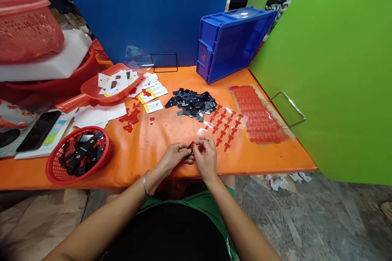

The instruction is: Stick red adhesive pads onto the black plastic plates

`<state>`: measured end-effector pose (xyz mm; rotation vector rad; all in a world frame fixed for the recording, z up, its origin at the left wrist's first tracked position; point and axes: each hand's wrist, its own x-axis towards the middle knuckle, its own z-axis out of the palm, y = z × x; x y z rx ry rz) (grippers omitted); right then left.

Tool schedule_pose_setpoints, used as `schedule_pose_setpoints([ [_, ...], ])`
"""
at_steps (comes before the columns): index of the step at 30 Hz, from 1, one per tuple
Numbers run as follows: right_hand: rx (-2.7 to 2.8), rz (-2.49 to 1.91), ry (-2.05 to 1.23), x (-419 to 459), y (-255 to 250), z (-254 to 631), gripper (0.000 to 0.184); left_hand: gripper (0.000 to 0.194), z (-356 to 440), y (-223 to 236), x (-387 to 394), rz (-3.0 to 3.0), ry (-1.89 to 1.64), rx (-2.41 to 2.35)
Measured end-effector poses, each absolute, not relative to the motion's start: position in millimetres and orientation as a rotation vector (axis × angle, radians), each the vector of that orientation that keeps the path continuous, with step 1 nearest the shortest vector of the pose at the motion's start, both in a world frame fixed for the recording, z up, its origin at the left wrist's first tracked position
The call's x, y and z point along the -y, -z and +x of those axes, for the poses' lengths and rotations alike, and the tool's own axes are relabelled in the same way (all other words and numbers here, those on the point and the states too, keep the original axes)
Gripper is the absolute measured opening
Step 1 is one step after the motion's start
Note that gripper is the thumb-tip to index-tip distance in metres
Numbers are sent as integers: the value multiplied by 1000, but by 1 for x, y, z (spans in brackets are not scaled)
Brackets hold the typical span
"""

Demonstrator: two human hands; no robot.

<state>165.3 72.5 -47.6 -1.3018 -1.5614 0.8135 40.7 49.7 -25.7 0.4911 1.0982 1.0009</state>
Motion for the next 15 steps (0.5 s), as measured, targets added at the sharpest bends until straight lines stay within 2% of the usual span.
schedule_pose_setpoints([
  [12, 1629, -1328, -709, -71, 46, 162, 9, 17, 41, 24, -48, 500, -1022, -1090],
  [14, 1590, -1342, -714, -70, 45, 162, 15, 17, 40, 24, -48, 497, -1027, -1088],
  [15, 1551, -1351, -739, -70, 45, 162, 24, 18, 40, 24, -48, 496, -1026, -1085],
])
